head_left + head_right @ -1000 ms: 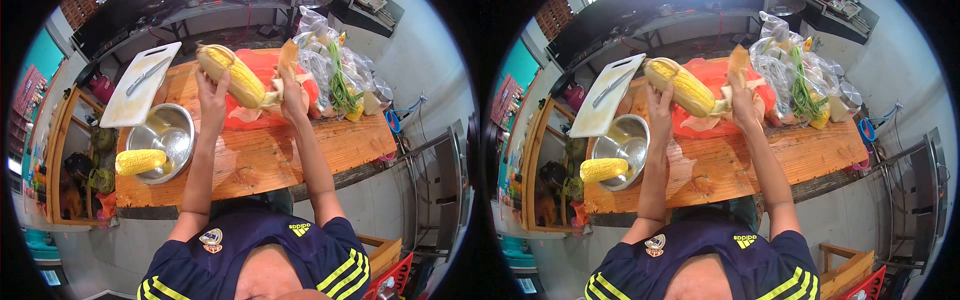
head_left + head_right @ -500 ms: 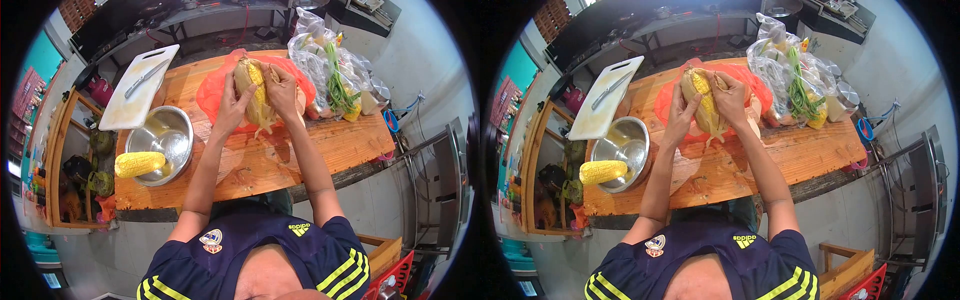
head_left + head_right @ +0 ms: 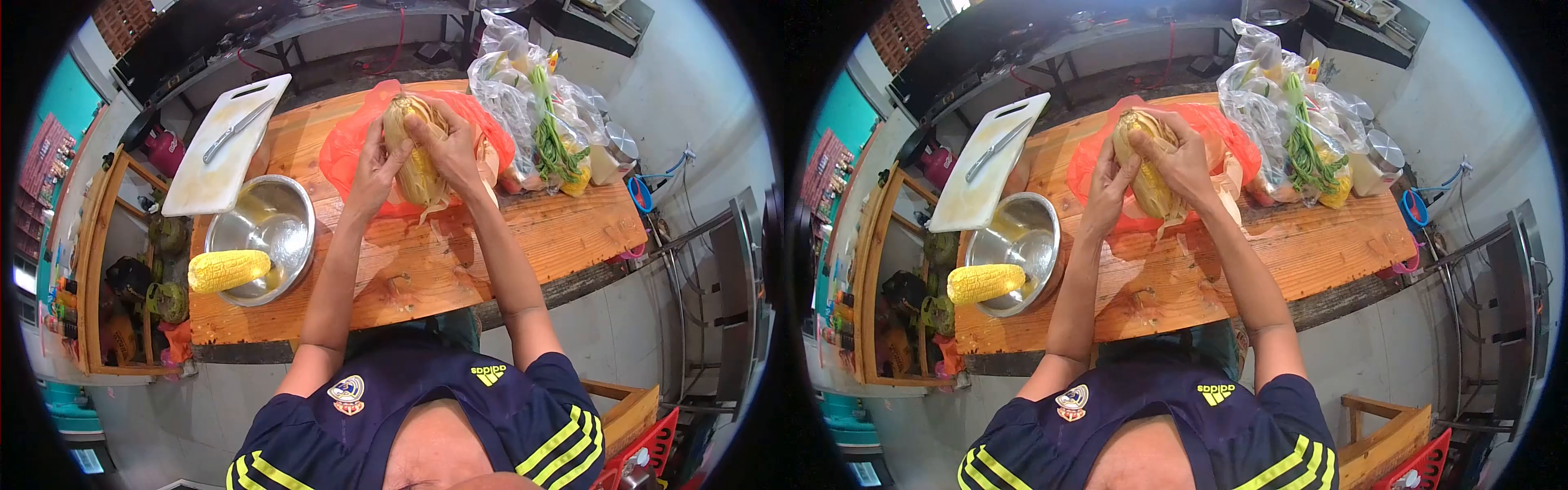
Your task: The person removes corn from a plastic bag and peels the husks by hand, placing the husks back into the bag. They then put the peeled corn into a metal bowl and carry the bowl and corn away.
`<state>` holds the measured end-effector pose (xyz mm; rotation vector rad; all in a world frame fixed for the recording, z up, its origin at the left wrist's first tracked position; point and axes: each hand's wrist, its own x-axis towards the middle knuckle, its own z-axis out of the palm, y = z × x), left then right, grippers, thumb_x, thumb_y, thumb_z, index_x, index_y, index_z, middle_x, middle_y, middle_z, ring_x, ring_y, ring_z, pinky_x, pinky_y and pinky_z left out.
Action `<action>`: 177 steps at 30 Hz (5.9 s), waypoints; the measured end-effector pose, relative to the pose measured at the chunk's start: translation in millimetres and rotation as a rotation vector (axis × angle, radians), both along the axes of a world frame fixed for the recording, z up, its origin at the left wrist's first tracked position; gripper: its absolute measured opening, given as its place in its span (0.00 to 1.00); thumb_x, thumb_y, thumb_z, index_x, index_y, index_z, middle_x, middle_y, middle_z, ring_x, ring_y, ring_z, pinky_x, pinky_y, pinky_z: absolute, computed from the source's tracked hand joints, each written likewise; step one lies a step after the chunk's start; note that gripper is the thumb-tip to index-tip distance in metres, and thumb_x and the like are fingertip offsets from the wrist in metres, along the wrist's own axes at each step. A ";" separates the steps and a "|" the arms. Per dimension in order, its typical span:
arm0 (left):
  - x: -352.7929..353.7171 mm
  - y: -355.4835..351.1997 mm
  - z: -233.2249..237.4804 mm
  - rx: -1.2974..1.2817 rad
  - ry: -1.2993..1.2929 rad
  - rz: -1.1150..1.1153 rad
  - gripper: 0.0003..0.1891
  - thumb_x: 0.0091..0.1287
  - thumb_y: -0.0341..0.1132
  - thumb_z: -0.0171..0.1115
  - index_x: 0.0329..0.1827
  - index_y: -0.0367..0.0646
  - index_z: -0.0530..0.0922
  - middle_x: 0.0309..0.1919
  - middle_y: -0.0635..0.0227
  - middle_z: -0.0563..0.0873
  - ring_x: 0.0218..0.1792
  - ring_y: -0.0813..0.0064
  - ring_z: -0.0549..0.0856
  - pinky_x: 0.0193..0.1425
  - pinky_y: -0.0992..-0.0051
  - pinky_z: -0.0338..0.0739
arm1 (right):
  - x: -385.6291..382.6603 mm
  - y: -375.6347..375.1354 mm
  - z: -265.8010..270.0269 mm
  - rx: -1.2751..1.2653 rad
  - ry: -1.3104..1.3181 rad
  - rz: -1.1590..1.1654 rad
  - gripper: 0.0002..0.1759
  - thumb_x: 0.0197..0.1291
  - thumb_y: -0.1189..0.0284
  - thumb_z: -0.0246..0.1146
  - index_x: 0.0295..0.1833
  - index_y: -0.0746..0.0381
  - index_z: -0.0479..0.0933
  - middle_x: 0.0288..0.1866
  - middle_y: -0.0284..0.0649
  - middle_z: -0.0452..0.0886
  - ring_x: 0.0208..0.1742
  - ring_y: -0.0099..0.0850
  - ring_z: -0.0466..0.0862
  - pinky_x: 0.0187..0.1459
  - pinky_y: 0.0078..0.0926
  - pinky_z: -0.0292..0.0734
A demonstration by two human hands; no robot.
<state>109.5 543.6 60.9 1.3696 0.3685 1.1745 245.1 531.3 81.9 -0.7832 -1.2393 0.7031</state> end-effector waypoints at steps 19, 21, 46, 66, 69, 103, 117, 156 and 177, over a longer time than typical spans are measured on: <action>5.0 14.9 5.0 0.042 -0.012 -0.082 0.26 0.73 0.35 0.58 0.70 0.38 0.63 0.60 0.65 0.75 0.62 0.76 0.73 0.67 0.73 0.66 | 28.2 21.5 -7.9 -0.006 0.005 -0.086 0.12 0.69 0.69 0.61 0.43 0.68 0.82 0.34 0.30 0.81 0.34 0.15 0.76 0.35 0.17 0.72; 4.7 17.7 5.3 0.017 -0.025 -0.075 0.27 0.73 0.35 0.58 0.71 0.37 0.62 0.62 0.64 0.74 0.63 0.75 0.73 0.67 0.73 0.66 | 27.6 21.5 -9.1 -0.037 0.042 -0.037 0.13 0.69 0.69 0.61 0.46 0.69 0.82 0.37 0.33 0.83 0.36 0.17 0.79 0.38 0.17 0.75; 8.6 23.6 0.1 0.246 0.273 0.341 0.37 0.57 0.45 0.75 0.65 0.39 0.66 0.51 0.59 0.81 0.52 0.73 0.81 0.54 0.71 0.77 | -4.8 13.1 -5.5 0.206 -0.222 -0.622 0.10 0.69 0.72 0.58 0.39 0.68 0.79 0.28 0.44 0.81 0.28 0.28 0.79 0.31 0.30 0.72; -2.9 25.1 -6.9 0.052 -0.197 0.331 0.14 0.66 0.34 0.68 0.48 0.36 0.78 0.39 0.69 0.85 0.41 0.83 0.83 0.46 0.81 0.79 | 56.1 62.8 -39.6 -0.131 0.788 -0.242 0.16 0.71 0.76 0.43 0.47 0.69 0.76 0.43 0.42 0.82 0.41 0.31 0.84 0.44 0.31 0.82; -2.8 27.0 1.6 0.064 -0.183 0.357 0.15 0.65 0.34 0.69 0.49 0.35 0.78 0.39 0.69 0.85 0.41 0.83 0.83 0.44 0.80 0.79 | 71.5 80.5 -58.3 -0.120 0.801 -0.201 0.16 0.73 0.71 0.45 0.50 0.69 0.75 0.45 0.42 0.81 0.43 0.32 0.84 0.45 0.31 0.81; 38.4 22.8 -8.1 -0.003 -0.296 0.840 0.21 0.69 0.42 0.62 0.56 0.36 0.70 0.46 0.66 0.76 0.50 0.74 0.77 0.56 0.70 0.72 | -3.4 26.0 -51.2 -0.144 0.501 -0.613 0.24 0.73 0.62 0.55 0.57 0.75 0.73 0.51 0.48 0.82 0.49 0.33 0.79 0.53 0.33 0.72; 43.7 14.5 -14.7 -0.076 -0.038 0.665 0.18 0.61 0.37 0.73 0.47 0.35 0.77 0.41 0.68 0.83 0.41 0.77 0.81 0.48 0.73 0.76 | -5.6 18.0 -54.3 -0.030 0.095 -0.353 0.21 0.66 0.63 0.64 0.53 0.71 0.75 0.45 0.39 0.83 0.45 0.24 0.80 0.46 0.25 0.76; 34.7 35.5 -8.8 0.139 0.718 0.496 0.27 0.47 0.38 0.75 0.51 0.39 0.79 0.42 0.59 0.88 0.46 0.62 0.87 0.49 0.65 0.81 | 14.0 31.0 -6.8 -0.018 -0.018 0.039 0.19 0.63 0.68 0.68 0.56 0.66 0.80 0.51 0.39 0.83 0.50 0.23 0.81 0.53 0.21 0.77; 27.4 27.5 -3.1 0.273 0.723 0.518 0.25 0.40 0.36 0.78 0.42 0.37 0.80 0.36 0.59 0.88 0.40 0.61 0.88 0.46 0.64 0.80 | 6.0 12.9 6.3 -0.009 0.061 -0.104 0.12 0.66 0.68 0.65 0.44 0.68 0.84 0.35 0.33 0.85 0.35 0.15 0.79 0.36 0.15 0.75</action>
